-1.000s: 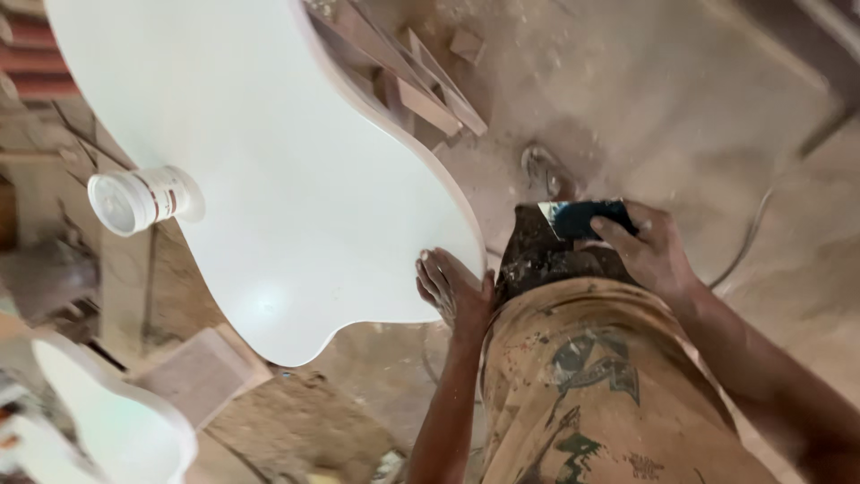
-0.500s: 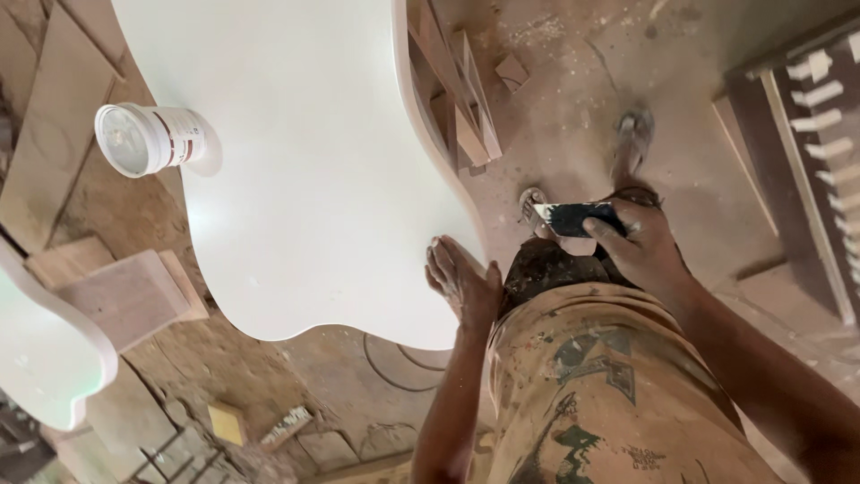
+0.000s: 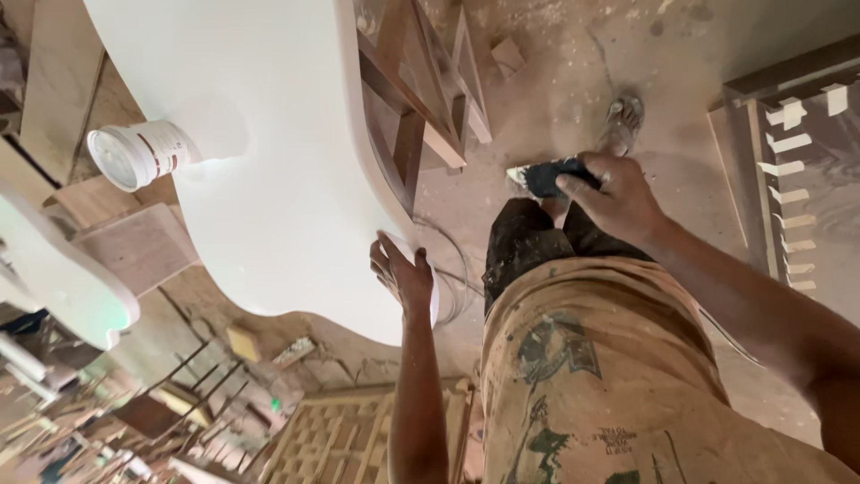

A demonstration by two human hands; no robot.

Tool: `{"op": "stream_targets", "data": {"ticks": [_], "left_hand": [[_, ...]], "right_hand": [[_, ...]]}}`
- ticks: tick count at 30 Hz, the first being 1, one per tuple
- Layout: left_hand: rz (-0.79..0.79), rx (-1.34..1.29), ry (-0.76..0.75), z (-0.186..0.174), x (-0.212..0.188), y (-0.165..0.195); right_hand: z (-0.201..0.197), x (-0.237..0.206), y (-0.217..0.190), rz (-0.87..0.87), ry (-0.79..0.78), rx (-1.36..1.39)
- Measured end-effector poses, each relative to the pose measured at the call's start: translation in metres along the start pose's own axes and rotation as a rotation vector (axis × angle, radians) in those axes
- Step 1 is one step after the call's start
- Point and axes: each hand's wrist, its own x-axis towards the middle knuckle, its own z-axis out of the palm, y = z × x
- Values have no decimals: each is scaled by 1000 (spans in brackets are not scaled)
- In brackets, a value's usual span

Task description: The person applies a filler substance to a white, irregularly shaped table surface using a small scraper. They repeatedly scoop filler from a container and spread it across the table, moving around the object to cover different areas.

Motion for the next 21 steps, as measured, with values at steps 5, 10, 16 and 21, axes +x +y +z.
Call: {"op": "stream_targets", "data": {"ticks": [5, 10, 16, 21], "left_hand": [[-86, -9, -16, -1, 16, 9], [-147, -33, -3, -7, 41, 24], [-209, 6, 74, -16, 84, 49], [-205, -1, 141, -30, 120, 62]], "right_hand": [[-17, 15, 19, 28, -13, 161], [-23, 16, 41, 83, -5, -1], [-43, 22, 49, 135, 24, 45], [-67, 45, 29, 152, 20, 26]]}}
